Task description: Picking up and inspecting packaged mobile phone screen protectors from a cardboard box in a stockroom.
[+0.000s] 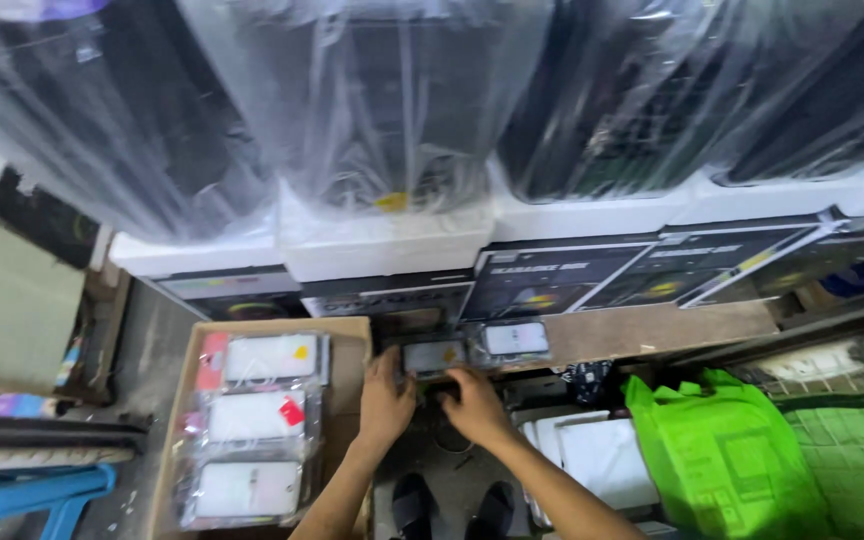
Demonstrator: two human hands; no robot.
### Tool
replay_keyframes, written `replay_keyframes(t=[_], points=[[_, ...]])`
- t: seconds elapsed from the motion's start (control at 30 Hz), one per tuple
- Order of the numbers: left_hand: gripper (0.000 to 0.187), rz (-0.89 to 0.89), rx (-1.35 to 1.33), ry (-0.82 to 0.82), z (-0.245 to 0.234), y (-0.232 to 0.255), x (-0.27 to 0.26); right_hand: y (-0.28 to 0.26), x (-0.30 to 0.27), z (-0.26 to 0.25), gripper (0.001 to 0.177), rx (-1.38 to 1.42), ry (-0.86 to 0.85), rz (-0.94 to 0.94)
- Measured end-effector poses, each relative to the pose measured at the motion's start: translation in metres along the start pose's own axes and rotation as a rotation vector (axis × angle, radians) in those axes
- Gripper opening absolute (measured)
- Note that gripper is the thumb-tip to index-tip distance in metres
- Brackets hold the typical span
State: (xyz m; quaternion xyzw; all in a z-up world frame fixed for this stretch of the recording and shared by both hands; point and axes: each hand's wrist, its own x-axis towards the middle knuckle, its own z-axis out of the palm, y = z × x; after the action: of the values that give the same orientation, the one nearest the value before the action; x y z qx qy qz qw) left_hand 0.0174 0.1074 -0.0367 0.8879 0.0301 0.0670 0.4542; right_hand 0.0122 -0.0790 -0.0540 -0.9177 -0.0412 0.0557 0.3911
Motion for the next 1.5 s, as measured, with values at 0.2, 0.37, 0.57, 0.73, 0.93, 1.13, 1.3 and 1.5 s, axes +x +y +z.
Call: replay_keyframes(t=[0.2,0.37,0.57,0.73,0.93,1.13,1.3,1.5], points=[[0.03,-0.302,-0.307,-0.205,0.109,-0.056,0.019,0.121,0.01,-0.042,0.038,0.07,0.111,0.156],[0.027,-0.849,-0.633,-0.334,0.153,-0.04,0.036,0.208,0.027,-0.057,0.046,0.059,0.099,0.387],[0.022,-0.987,-0.797,-0.339,0.224,-0.066,0.042,0.285,0.054,-0.053,0.058,0.056,0.066,0.511],[0.023,-0.965,-0.723,-0.274,0.266,-0.079,0.04,0.332,0.083,-0.036,0.072,0.216,-0.008,0.704],[0.055,-0.729,-0.759,-0.102,0.317,-0.094,0.04,0.343,0.104,-0.03,0.086,0.366,-0.057,0.753],[0.067,-0.265,-0.065,-0.181,0.324,-0.092,0.036,0.336,0.102,-0.027,0.071,0.237,-0.069,0.626],[0.057,-0.36,-0.056,-0.393,0.32,-0.086,0.031,0.329,0.097,-0.027,0.044,0.312,0.118,0.474],[0.049,-0.657,-0.203,-0.118,0.279,-0.032,0.017,0.365,0.084,-0.013,0.02,0.918,-0.046,0.778]])
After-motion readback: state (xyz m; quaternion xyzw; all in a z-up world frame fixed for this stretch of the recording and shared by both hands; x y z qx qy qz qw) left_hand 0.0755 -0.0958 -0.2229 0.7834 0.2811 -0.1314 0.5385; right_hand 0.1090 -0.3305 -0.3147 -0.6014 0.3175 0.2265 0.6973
